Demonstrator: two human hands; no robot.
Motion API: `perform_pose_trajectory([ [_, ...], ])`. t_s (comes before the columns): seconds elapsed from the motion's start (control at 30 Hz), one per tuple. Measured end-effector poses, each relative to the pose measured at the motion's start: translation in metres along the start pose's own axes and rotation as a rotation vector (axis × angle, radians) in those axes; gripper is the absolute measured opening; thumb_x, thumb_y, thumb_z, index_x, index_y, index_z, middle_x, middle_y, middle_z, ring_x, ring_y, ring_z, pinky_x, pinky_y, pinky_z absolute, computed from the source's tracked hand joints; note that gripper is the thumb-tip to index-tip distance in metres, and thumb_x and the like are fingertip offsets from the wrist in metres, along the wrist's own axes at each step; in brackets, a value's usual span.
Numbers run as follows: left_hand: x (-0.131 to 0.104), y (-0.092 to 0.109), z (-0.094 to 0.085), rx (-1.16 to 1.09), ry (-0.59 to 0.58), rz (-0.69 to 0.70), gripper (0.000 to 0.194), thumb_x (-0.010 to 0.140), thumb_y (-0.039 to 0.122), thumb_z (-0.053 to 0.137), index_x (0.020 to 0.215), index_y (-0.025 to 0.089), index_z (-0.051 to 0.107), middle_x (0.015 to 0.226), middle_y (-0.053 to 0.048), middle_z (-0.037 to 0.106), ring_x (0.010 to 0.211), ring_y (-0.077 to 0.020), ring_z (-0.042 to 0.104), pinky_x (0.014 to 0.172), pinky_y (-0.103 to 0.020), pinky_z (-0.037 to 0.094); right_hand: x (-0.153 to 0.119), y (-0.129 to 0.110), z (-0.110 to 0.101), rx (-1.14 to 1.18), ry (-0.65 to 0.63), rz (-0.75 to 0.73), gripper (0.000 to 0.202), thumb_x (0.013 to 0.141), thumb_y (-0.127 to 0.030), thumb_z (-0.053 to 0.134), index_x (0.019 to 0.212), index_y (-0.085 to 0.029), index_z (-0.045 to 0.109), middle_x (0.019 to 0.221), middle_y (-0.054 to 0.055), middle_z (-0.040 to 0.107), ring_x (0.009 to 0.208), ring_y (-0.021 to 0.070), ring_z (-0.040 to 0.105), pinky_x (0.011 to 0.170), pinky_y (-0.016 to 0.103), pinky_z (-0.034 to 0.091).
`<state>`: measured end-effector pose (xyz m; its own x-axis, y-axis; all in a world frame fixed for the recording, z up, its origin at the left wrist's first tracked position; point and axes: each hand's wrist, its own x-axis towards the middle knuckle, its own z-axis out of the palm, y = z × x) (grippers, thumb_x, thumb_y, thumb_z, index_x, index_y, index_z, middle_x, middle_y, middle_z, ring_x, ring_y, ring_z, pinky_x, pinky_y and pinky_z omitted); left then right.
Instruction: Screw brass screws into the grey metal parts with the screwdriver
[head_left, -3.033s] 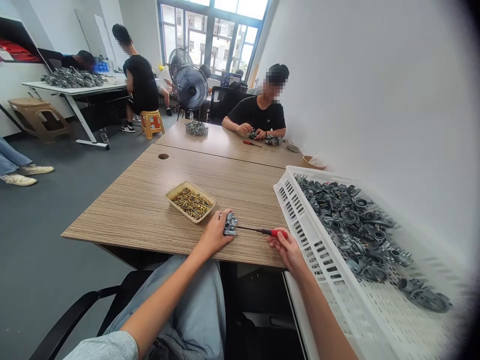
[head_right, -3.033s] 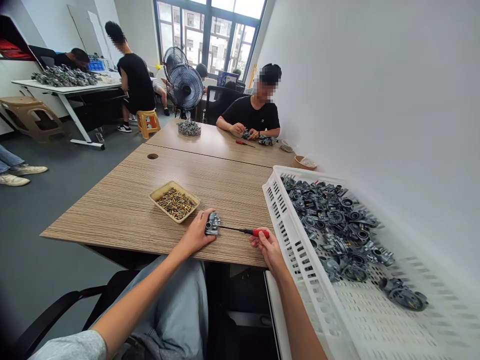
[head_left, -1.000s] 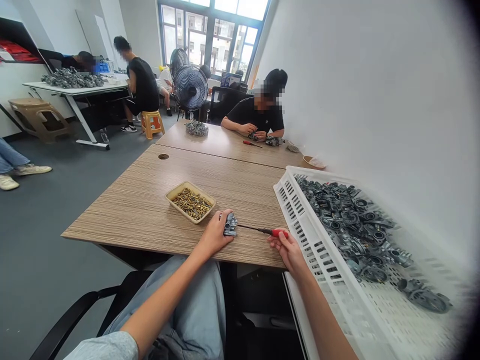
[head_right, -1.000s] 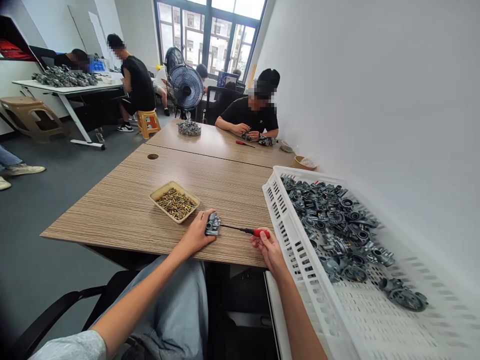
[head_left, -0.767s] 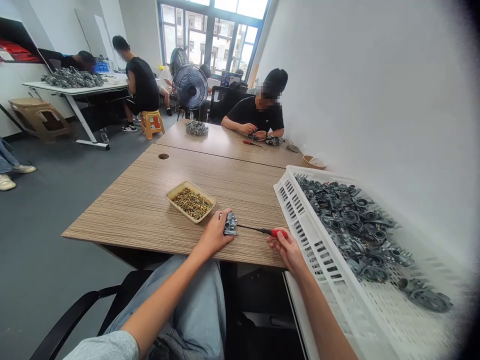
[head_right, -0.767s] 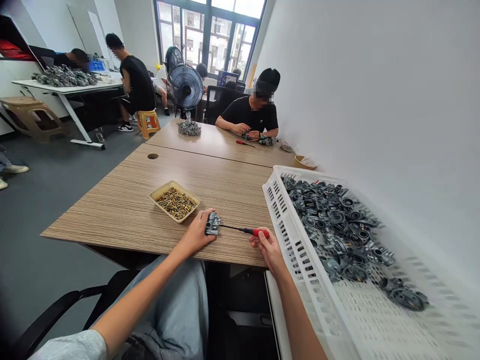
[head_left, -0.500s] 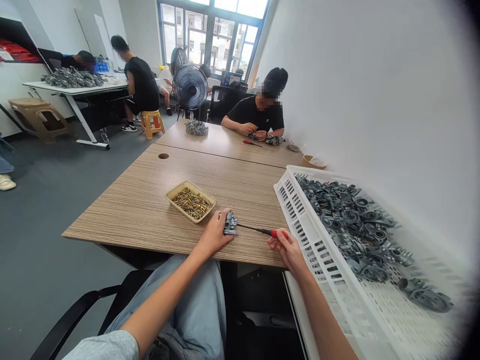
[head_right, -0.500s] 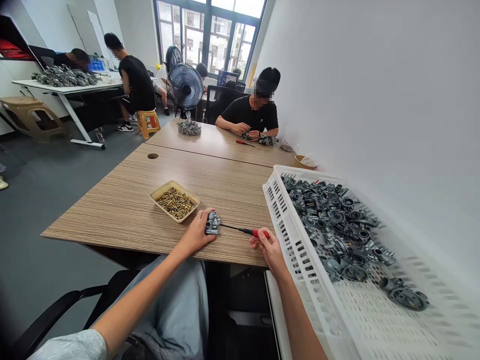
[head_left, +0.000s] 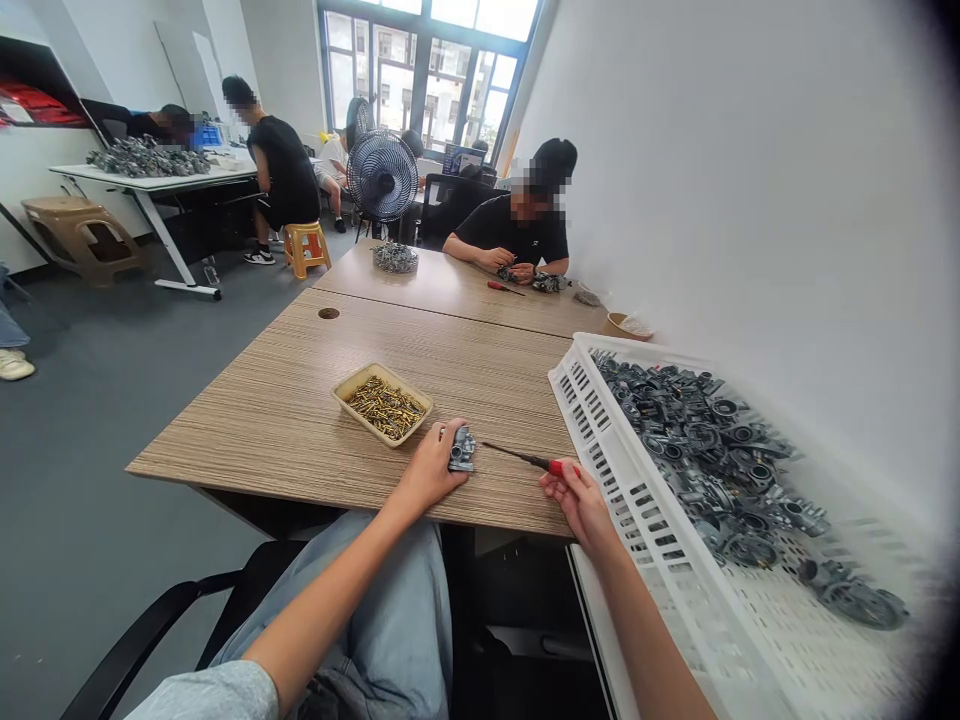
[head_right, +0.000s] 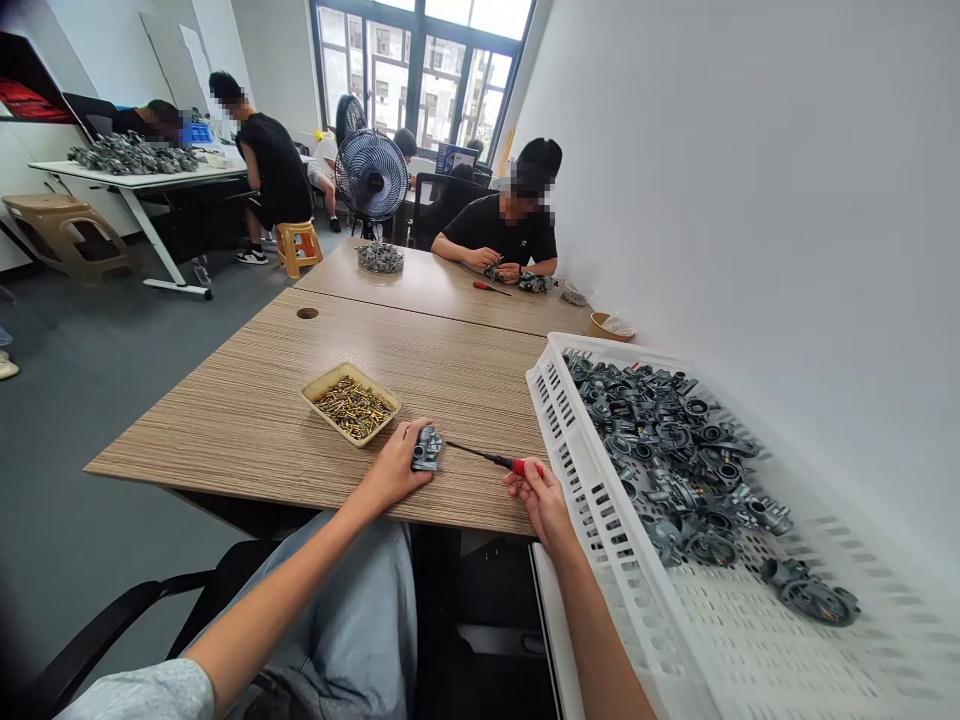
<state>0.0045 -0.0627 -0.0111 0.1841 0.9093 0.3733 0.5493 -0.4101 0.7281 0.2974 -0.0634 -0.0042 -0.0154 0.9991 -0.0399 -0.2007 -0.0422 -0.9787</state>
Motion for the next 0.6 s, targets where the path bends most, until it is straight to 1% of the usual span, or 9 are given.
perform_pose_trajectory([
  [0.07,-0.0002,-0.0007,0.0003,-0.006,0.005,0.001,0.084,0.071,0.011,0.071,0.148,0.026,0.040,0.134,-0.010,0.053,0.126,-0.0279,0.056,0.111,-0.043,0.048,-0.0019,-0.0003,0.0020,-0.091,-0.061,-0.008,0.038,0.084,-0.060,0.080,0.089,-0.022,0.073,0.078,0.006,0.075,0.067,0.0181,0.064,0.064,0.030,0.053],
  [0.13,-0.0004,-0.0007,0.0003,-0.007,0.009,-0.003,0.085,0.071,0.011,0.071,0.148,0.026,0.040,0.134,-0.010,0.053,0.126,-0.0279,0.056,0.110,-0.043,0.048,-0.0032,-0.0005,0.0036,-0.141,-0.094,-0.017,0.037,0.087,-0.059,0.078,0.089,-0.022,0.073,0.078,0.006,0.075,0.066,0.0181,0.064,0.066,0.031,0.053],
  [0.2,-0.0004,0.0002,-0.0001,-0.004,0.003,-0.010,0.084,0.072,0.012,0.071,0.149,0.026,0.040,0.133,-0.010,0.053,0.125,-0.0279,0.057,0.110,-0.043,0.048,-0.0031,-0.0005,0.0036,-0.131,-0.084,-0.014,0.038,0.086,-0.059,0.079,0.089,-0.022,0.072,0.078,0.006,0.075,0.067,0.0185,0.065,0.066,0.031,0.053],
  [0.37,-0.0002,0.0032,-0.0015,0.002,-0.008,-0.010,0.083,0.073,0.012,0.070,0.149,0.025,0.039,0.134,-0.011,0.053,0.124,-0.0278,0.056,0.111,-0.043,0.047,-0.0001,-0.0001,-0.0003,-0.022,0.006,0.001,0.042,0.077,-0.063,0.084,0.089,-0.024,0.073,0.077,0.005,0.075,0.071,0.0200,0.068,0.063,0.030,0.054],
  [0.43,-0.0002,0.0033,-0.0015,0.005,-0.007,-0.008,0.084,0.072,0.012,0.070,0.149,0.024,0.039,0.134,-0.011,0.053,0.124,-0.0278,0.056,0.111,-0.043,0.047,0.0000,0.0000,-0.0004,-0.042,-0.009,-0.001,0.041,0.078,-0.062,0.084,0.088,-0.024,0.072,0.078,0.005,0.075,0.070,0.0198,0.067,0.064,0.031,0.054],
  [0.53,-0.0003,0.0025,-0.0011,0.009,-0.008,-0.014,0.084,0.072,0.012,0.070,0.149,0.024,0.039,0.132,-0.011,0.053,0.123,-0.0279,0.056,0.110,-0.043,0.048,-0.0009,0.0006,0.0012,-0.111,-0.066,-0.007,0.038,0.084,-0.060,0.080,0.087,-0.023,0.072,0.078,0.006,0.075,0.067,0.0184,0.065,0.065,0.031,0.054],
  [0.6,-0.0004,0.0018,-0.0008,0.009,-0.009,-0.017,0.084,0.072,0.011,0.070,0.149,0.025,0.038,0.132,-0.010,0.053,0.123,-0.0279,0.056,0.111,-0.043,0.048,-0.0009,0.0015,0.0015,-0.113,-0.075,-0.009,0.038,0.084,-0.060,0.080,0.088,-0.022,0.073,0.078,0.005,0.075,0.067,0.0179,0.065,0.065,0.030,0.054],
])
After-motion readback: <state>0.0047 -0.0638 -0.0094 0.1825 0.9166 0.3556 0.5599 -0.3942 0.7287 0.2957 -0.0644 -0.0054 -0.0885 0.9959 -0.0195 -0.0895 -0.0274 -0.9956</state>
